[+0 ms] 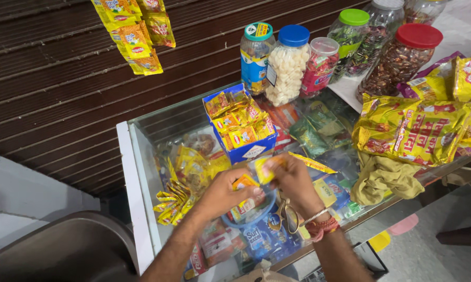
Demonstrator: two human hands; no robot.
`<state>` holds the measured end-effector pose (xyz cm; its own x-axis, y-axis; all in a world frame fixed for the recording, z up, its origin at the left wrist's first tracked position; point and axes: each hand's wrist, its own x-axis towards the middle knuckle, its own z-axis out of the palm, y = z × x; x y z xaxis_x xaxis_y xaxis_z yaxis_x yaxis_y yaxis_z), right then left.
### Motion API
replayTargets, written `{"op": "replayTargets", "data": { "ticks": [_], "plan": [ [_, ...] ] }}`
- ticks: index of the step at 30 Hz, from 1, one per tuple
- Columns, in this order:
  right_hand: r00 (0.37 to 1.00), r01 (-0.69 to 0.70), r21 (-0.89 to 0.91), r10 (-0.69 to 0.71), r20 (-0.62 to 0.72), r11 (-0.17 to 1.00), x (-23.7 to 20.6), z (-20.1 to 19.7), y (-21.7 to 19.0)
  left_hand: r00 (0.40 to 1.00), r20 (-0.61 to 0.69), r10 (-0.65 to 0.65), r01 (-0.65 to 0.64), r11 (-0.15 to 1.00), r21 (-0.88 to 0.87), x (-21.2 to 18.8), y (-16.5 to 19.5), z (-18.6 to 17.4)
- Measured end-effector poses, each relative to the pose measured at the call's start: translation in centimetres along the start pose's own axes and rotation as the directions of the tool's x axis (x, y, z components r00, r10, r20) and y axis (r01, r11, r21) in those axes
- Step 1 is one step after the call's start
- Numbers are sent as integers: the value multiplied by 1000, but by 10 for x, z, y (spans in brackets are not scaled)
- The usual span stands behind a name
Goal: The person opens a large yellow snack bag and separates the smaller individual packets inside. They then place the packets into a blue cardboard box on the glass counter, arranging them neatly. The person repeats this process with another large bag, continuing to fill the box with snack packets.
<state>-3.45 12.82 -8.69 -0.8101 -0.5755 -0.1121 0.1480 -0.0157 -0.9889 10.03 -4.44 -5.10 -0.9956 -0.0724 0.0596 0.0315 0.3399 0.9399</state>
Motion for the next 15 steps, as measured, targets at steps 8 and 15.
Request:
{"op": "replayTargets", "data": {
  "ticks": [8, 15],
  "plan": [
    [981, 93, -148, -116, -156, 985, 44, -52, -30, 988, -38, -147, 145, 988, -46, -13, -30, -9],
    [847, 483, -456, -531, 28, 748, 107, 9, -23, 999, 39, 6, -2, 993, -119, -15, -38, 0]
  ]
}}
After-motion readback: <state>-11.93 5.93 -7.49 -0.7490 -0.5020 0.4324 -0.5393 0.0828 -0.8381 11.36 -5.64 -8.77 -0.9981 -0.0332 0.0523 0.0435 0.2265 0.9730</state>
